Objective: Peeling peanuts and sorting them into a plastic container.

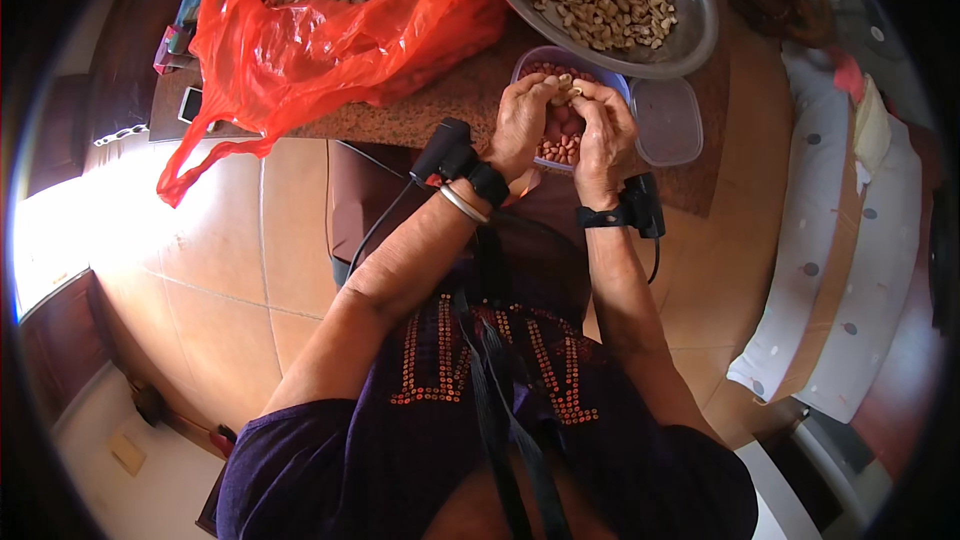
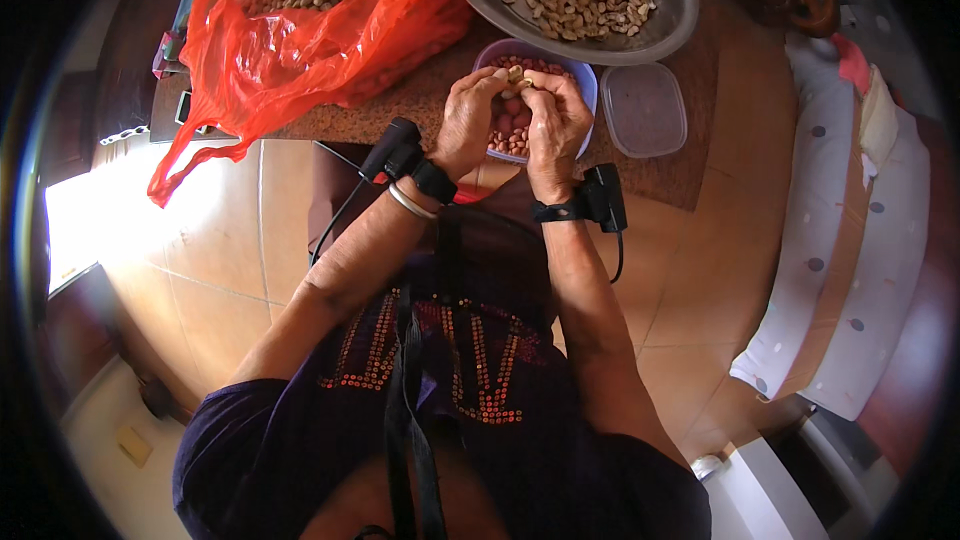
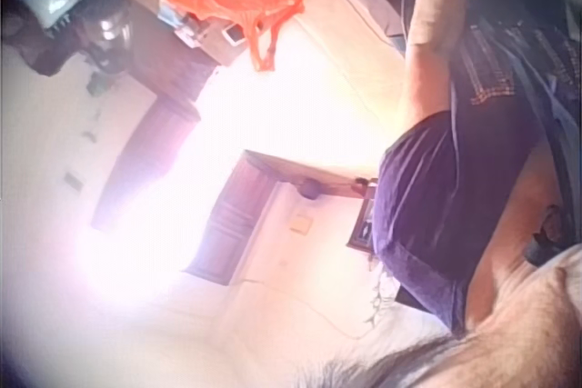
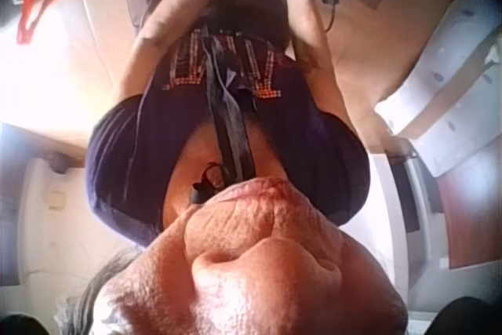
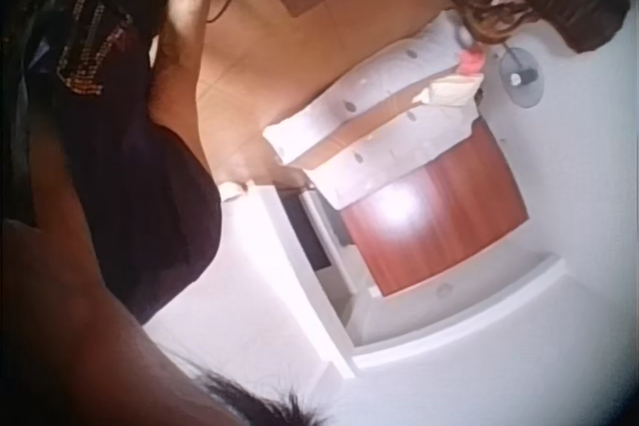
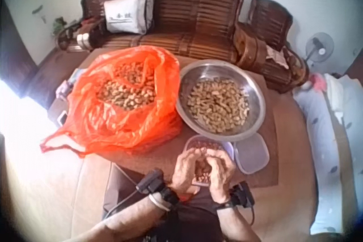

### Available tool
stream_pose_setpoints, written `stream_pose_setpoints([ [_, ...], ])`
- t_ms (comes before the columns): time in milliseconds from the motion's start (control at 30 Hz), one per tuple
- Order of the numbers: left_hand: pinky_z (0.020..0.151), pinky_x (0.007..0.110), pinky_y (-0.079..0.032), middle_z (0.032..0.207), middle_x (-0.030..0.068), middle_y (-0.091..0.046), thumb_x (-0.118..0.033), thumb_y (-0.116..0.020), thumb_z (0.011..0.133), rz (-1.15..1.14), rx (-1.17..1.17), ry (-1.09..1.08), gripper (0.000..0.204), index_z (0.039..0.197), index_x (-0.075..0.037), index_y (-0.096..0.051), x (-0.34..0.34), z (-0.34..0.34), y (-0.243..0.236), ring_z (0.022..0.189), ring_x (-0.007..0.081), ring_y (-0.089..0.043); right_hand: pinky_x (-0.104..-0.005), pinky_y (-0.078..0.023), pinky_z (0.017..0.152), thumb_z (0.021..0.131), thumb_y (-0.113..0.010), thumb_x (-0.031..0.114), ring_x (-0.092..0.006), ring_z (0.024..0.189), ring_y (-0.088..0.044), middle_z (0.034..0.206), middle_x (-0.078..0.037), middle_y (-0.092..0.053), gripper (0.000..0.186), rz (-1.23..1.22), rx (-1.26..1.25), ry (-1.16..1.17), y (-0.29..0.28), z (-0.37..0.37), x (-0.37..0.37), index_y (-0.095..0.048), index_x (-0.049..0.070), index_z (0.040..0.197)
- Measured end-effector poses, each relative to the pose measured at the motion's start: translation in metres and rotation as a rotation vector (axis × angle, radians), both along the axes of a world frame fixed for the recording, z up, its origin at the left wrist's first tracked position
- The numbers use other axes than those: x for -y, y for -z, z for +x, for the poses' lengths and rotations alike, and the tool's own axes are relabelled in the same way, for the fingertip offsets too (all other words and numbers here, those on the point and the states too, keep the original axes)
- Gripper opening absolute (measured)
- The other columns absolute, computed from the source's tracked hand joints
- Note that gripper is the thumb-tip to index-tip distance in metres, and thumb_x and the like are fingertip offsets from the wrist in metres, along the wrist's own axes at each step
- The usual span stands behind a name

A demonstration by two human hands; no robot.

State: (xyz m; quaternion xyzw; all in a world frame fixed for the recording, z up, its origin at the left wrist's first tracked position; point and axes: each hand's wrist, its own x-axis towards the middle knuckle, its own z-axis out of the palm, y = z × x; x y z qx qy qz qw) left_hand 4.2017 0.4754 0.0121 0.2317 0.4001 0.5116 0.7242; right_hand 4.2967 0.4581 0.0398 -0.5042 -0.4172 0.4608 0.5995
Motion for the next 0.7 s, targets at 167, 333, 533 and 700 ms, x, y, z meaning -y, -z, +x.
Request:
stream_pose_setpoints([
  [167,0.050,0.025,-0.043,0.073,0.0046,-0.057,-0.018,-0.044,0.088,0.036,0.059,0.122,0.019,0.085,-0.004,-0.057,-0.002,-0.011,-0.002,0.052,0.0143,-0.054,-0.0228,-0.045,0.063,0.078,-0.051,0.002,-0.0103,0.068,-0.056,0.078,-0.005,-0.061,0.015,-0.079,-0.010,-0.078,0.004,0.028,-0.003,-0.057,-0.004,0.091],
  [333,0.057,0.032,-0.046,0.088,0.0061,-0.058,-0.022,-0.045,0.090,0.984,-1.132,0.099,0.023,0.096,-0.002,-0.056,-0.025,-0.026,0.009,0.058,0.0171,-0.055,-0.0262,-0.043,0.051,0.075,-0.054,0.008,-0.0101,0.058,-0.054,0.070,-0.005,-0.059,0.018,0.191,0.952,-0.201,0.018,0.067,-0.020,-0.058,0.002,0.091],
  [533,0.050,0.018,-0.037,0.076,0.0002,-0.057,-0.024,-0.048,0.090,0.140,-0.340,0.176,0.024,0.096,-0.002,-0.057,-0.023,-0.020,-0.016,0.055,0.0059,-0.048,-0.0246,-0.045,0.051,0.076,-0.057,0.011,-0.0107,0.057,-0.057,0.070,-0.004,-0.060,0.014,-0.262,0.319,-0.212,-0.002,0.081,-0.023,-0.059,0.001,0.086],
  [700,0.050,0.019,-0.037,0.068,-0.0004,-0.055,-0.021,-0.049,0.090,0.041,-0.218,0.230,0.021,0.089,-0.003,-0.059,-0.011,-0.018,-0.030,0.055,0.0061,-0.047,-0.0225,-0.044,0.060,0.079,-0.054,0.007,-0.0102,0.066,-0.053,0.072,-0.002,-0.056,0.015,-0.156,0.253,-0.281,-0.011,0.057,-0.027,-0.058,-0.001,0.090],
])
